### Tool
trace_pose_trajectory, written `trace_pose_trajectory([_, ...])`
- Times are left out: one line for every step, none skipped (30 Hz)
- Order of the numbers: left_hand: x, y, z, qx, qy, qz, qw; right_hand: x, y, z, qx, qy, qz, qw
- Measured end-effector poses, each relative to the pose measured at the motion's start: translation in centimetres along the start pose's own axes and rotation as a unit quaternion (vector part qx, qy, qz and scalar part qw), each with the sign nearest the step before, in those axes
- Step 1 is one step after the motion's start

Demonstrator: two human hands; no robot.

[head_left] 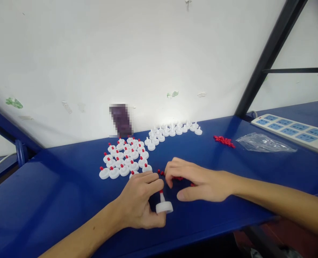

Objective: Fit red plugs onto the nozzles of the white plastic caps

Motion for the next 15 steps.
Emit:
trace_pose_trajectory([-0.1, 0.0, 0.1, -0.001, 0.011, 0.006, 1.0, -0.3, 0.1, 0.5, 0.011, -0.012, -0.004, 1.0])
trace_pose_trajectory([-0.2, 0.0, 0.3, 0.0, 0.021, 0.01, 1.0, -0.7, 0.2, 1.1, 0.014, -0.023, -0.011, 1.0])
trace_pose_trajectory([-0.2, -0.1, 0.4, 0.003, 0.029, 0.011, 1.0, -1.2, 0.3, 1.5, 0.006, -0.035, -0.019, 0.999])
trace_pose_trajectory([-0.3, -0.1, 0.5, 0.007, 0.035, 0.011, 0.999, -1.8, 0.3, 1.9, -0.015, -0.049, -0.026, 0.998])
trace_pose_trajectory([-0.4, -0.1, 0.5, 0.011, 0.039, 0.011, 0.999, -2.4, 0.4, 2.2, -0.048, -0.066, -0.03, 0.996])
trace_pose_trajectory([-0.4, -0.1, 0.6, 0.015, 0.041, 0.01, 0.999, -3.0, 0.5, 2.5, -0.087, -0.083, -0.028, 0.992])
trace_pose_trajectory([-0.3, -0.1, 0.5, 0.018, 0.04, 0.01, 0.999, -3.6, 0.5, 2.6, -0.125, -0.096, -0.025, 0.987])
trace_pose_trajectory([-0.3, -0.1, 0.5, 0.02, 0.039, 0.01, 0.999, -4.1, 0.6, 2.8, -0.154, -0.1, -0.022, 0.983])
trace_pose_trajectory([-0.2, 0.0, 0.3, 0.021, 0.037, 0.009, 0.999, -4.6, 0.5, 2.9, -0.171, -0.094, -0.021, 0.981])
trace_pose_trajectory([-0.1, 0.0, 0.2, 0.022, 0.038, 0.003, 0.999, -5.0, 0.5, 2.9, -0.177, -0.076, -0.023, 0.981])
trace_pose_trajectory([0.0, 0.1, 0.1, 0.023, 0.042, -0.006, 0.999, -5.4, 0.4, 3.0, -0.176, -0.047, -0.029, 0.983])
trace_pose_trajectory([0.1, 0.1, 0.0, 0.022, 0.047, -0.018, 0.998, -5.7, 0.4, 3.1, -0.171, -0.01, -0.039, 0.984])
trace_pose_trajectory([0.2, 0.2, -0.1, 0.022, 0.054, -0.03, 0.998, -6.1, 0.3, 3.2, -0.171, 0.034, -0.052, 0.983])
trace_pose_trajectory([0.3, 0.2, -0.1, 0.02, 0.06, -0.042, 0.997, -6.4, 0.3, 3.4, -0.172, 0.082, -0.072, 0.979])
trace_pose_trajectory([0.3, 0.2, -0.2, 0.02, 0.064, -0.049, 0.997, -6.9, 0.3, 3.7, -0.174, 0.13, -0.098, 0.971])
Point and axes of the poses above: each hand's wrist, its own y-axis away from the middle knuckle, its own z-axis out of the back of the hand, x = y × z, the point moved 1 cm from there along -y, towards the middle knuckle, and after that the axes turned 6 degrees about x, right-handed, at the moved point
